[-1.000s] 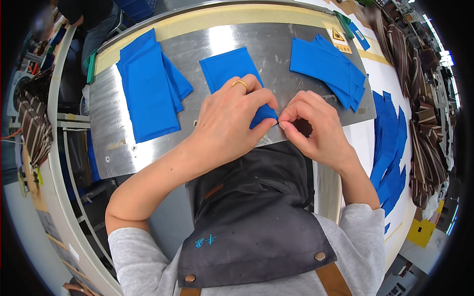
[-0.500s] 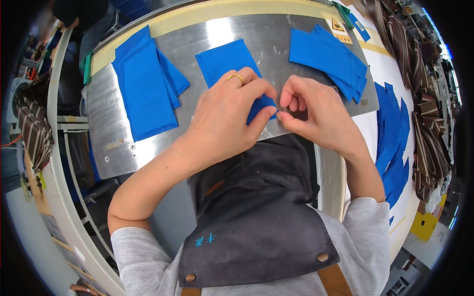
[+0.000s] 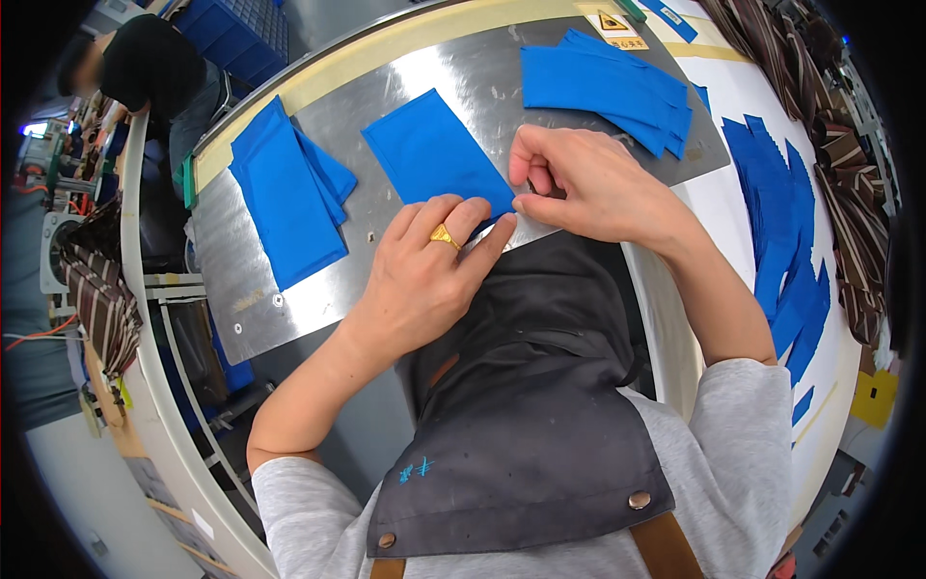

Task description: Applying glue to leather pieces and then positioning them onto a machine to attach labels.

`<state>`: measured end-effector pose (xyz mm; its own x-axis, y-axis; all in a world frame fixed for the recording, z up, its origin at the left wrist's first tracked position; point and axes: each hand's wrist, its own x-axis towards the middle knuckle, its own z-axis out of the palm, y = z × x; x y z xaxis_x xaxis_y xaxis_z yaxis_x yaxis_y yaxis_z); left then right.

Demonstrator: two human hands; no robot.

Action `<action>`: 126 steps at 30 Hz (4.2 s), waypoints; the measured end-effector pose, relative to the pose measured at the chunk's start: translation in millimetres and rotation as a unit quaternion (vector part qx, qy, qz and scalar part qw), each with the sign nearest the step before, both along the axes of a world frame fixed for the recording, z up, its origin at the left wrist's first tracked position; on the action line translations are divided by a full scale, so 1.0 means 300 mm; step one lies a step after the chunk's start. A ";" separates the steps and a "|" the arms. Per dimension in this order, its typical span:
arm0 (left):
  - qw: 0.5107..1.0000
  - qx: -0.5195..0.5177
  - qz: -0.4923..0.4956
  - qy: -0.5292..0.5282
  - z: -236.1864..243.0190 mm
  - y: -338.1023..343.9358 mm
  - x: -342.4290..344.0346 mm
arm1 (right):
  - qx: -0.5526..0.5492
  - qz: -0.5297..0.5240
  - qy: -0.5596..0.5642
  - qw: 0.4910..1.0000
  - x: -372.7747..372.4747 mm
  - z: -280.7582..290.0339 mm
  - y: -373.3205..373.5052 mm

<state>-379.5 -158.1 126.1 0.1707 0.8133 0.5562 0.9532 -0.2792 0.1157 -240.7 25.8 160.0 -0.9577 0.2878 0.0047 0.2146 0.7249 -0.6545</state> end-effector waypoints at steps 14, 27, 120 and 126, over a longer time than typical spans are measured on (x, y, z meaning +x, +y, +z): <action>0.990 -0.053 0.073 -0.107 0.020 -0.024 0.051 | -0.033 -0.041 0.266 0.962 0.079 -0.115 -0.047; 0.994 -0.018 0.099 -0.035 -0.019 -0.057 0.073 | 0.296 0.056 0.231 0.925 0.121 -0.099 -0.076; 0.774 -0.158 0.015 -0.613 0.045 -0.126 0.181 | -0.197 0.063 0.229 0.951 0.172 -0.100 -0.178; 0.915 0.063 0.138 -0.374 0.032 -0.093 0.217 | -0.316 -0.064 0.158 0.933 0.186 -0.096 -0.203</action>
<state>-314.3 -185.9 135.6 -0.4986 0.6893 0.5256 0.6569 -0.0951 0.7479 -185.0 -35.2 131.4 -0.8942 0.4417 0.0726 -0.0036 0.1550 -0.9879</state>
